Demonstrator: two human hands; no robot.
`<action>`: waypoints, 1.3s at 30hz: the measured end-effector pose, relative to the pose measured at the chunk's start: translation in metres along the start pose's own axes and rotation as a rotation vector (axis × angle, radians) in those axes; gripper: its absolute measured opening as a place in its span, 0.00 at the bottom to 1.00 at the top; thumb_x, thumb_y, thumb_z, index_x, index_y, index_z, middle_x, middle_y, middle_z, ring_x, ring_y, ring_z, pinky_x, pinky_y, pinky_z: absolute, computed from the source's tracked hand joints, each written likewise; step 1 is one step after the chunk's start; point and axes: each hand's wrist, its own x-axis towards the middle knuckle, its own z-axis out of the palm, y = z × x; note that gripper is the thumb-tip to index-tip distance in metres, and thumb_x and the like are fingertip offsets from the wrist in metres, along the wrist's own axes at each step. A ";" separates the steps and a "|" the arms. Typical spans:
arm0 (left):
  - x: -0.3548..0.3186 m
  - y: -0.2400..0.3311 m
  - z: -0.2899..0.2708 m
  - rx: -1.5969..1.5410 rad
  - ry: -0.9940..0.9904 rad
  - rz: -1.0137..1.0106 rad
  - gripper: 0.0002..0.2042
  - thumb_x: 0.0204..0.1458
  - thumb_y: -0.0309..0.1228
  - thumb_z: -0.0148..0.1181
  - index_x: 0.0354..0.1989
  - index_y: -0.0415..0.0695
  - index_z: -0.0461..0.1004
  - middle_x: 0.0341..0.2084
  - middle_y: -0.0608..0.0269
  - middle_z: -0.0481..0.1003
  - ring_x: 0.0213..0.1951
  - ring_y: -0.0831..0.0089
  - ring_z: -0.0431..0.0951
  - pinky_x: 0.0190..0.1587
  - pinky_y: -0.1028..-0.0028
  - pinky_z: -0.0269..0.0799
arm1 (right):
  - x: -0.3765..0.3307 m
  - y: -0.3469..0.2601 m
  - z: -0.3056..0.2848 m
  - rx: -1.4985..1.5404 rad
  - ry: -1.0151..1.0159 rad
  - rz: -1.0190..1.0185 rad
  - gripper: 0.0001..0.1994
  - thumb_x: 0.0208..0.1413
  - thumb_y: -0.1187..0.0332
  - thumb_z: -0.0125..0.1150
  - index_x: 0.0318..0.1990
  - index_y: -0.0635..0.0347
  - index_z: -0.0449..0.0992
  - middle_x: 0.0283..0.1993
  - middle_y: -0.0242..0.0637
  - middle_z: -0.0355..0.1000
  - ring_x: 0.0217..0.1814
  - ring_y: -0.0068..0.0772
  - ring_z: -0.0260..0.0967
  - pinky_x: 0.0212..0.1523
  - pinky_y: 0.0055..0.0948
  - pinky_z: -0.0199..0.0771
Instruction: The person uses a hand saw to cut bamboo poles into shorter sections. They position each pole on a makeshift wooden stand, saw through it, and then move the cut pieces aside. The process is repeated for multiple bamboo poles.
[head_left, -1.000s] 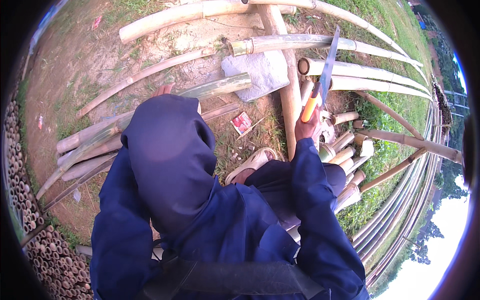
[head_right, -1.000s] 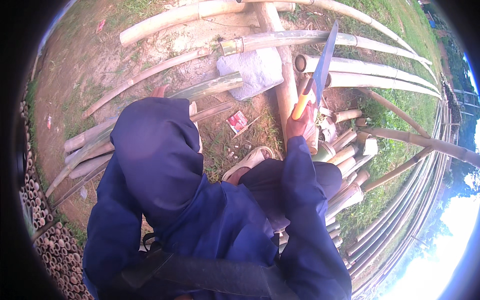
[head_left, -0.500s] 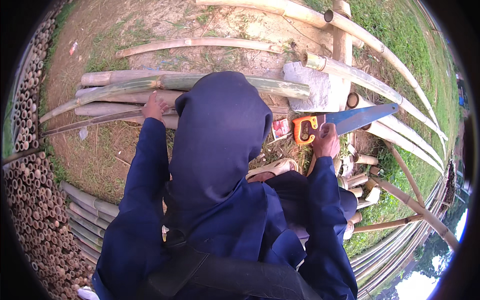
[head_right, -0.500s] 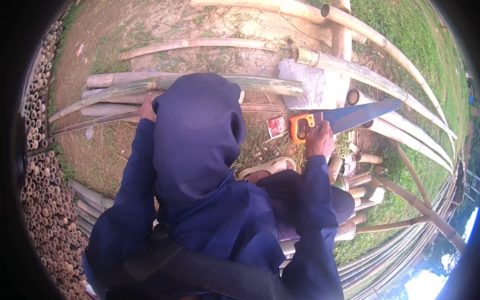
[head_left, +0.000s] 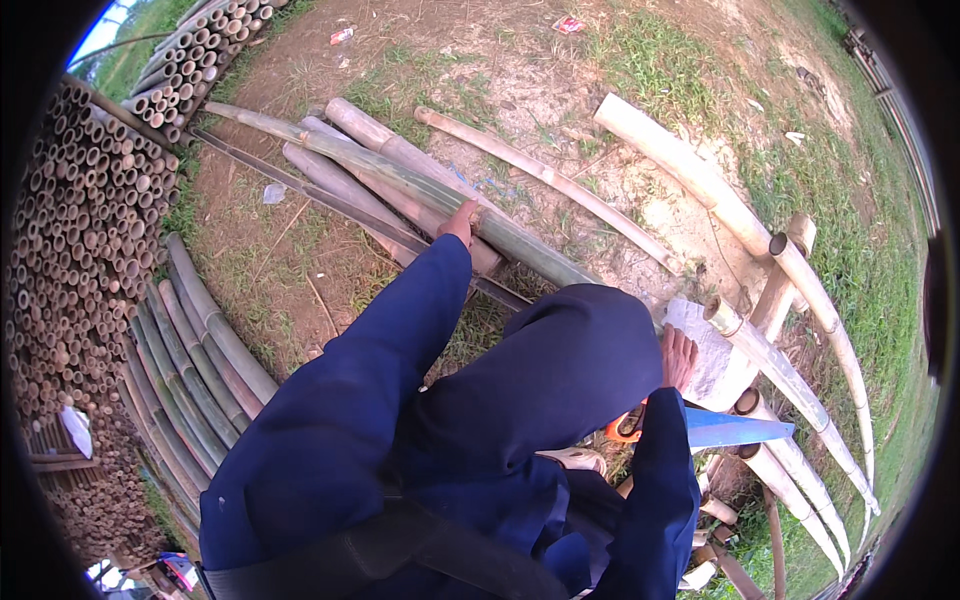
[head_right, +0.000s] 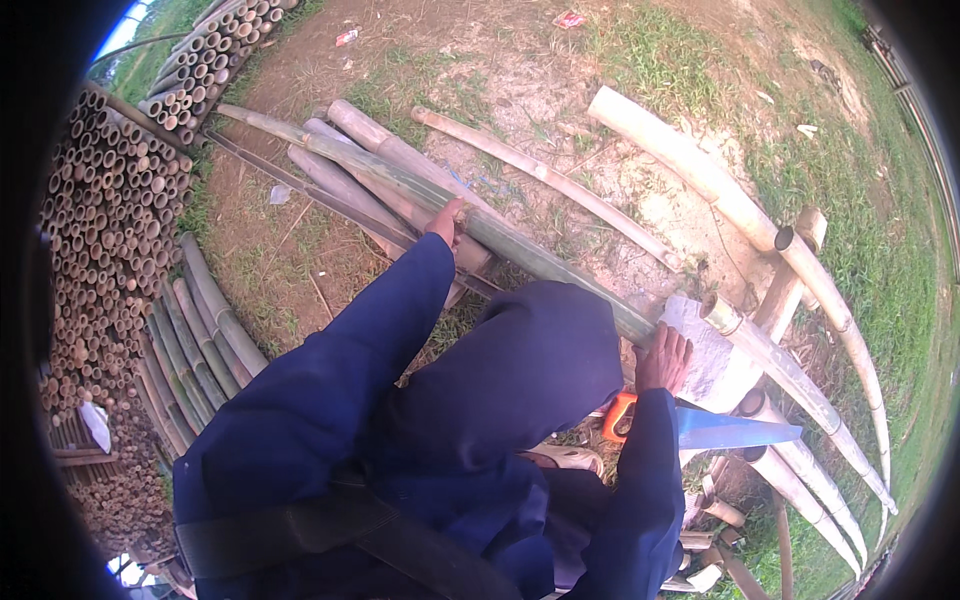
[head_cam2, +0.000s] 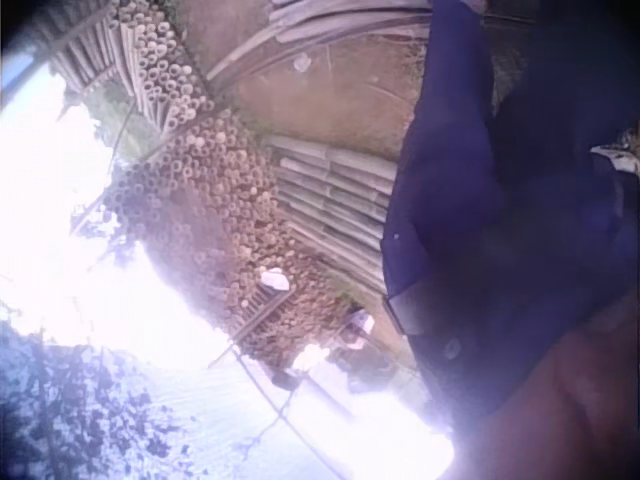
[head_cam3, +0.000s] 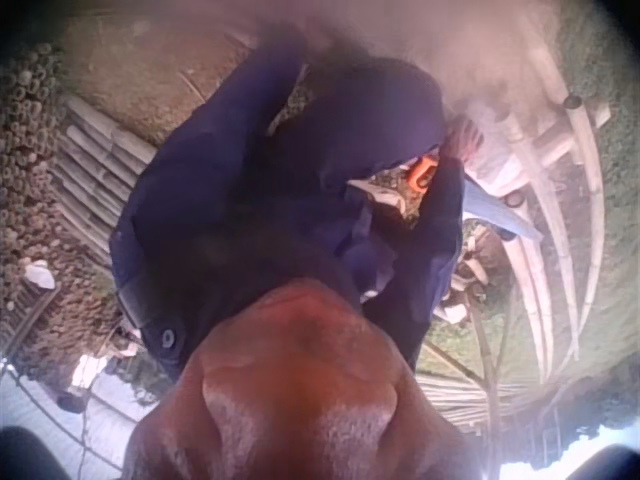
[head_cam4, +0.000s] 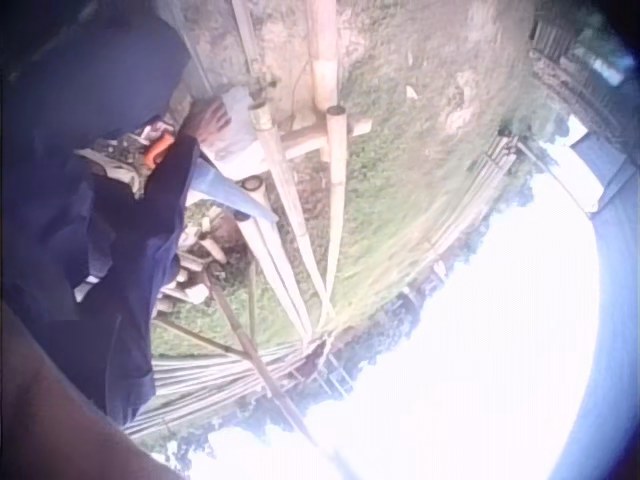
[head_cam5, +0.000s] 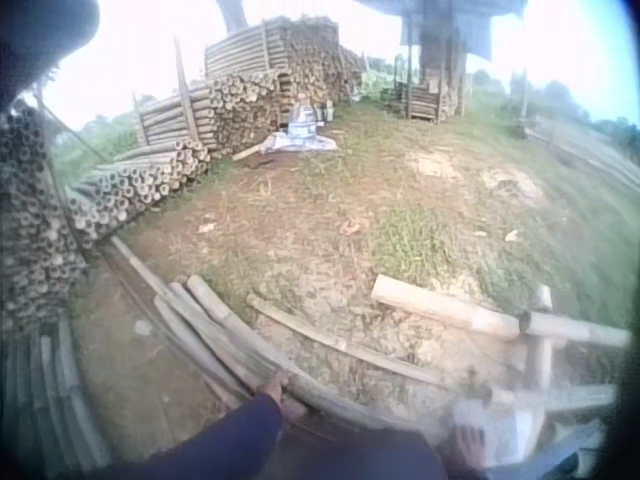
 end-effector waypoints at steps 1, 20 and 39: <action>0.005 0.001 0.004 -0.040 -0.017 0.007 0.29 0.45 0.61 0.71 0.39 0.48 0.76 0.19 0.68 0.63 0.17 0.76 0.60 0.18 0.72 0.55 | -0.001 0.003 -0.003 0.001 0.015 -0.015 0.35 0.47 0.58 0.78 0.62 0.56 0.68 0.56 0.38 0.70 0.64 0.43 0.66 0.69 0.47 0.61; 0.028 0.072 0.021 -0.281 -0.118 0.113 0.28 0.39 0.58 0.74 0.29 0.44 0.73 0.15 0.68 0.61 0.13 0.74 0.56 0.16 0.69 0.57 | 0.025 -0.026 -0.051 -0.104 -0.023 0.004 0.27 0.48 0.60 0.76 0.52 0.58 0.70 0.47 0.39 0.71 0.53 0.47 0.71 0.52 0.46 0.75; 0.073 0.095 0.027 0.017 -0.055 0.311 0.18 0.59 0.46 0.59 0.41 0.44 0.85 0.21 0.58 0.75 0.18 0.69 0.71 0.24 0.67 0.71 | 0.102 -0.038 -0.031 -0.030 -0.049 -0.119 0.26 0.50 0.55 0.77 0.48 0.62 0.74 0.47 0.44 0.76 0.55 0.48 0.75 0.54 0.46 0.74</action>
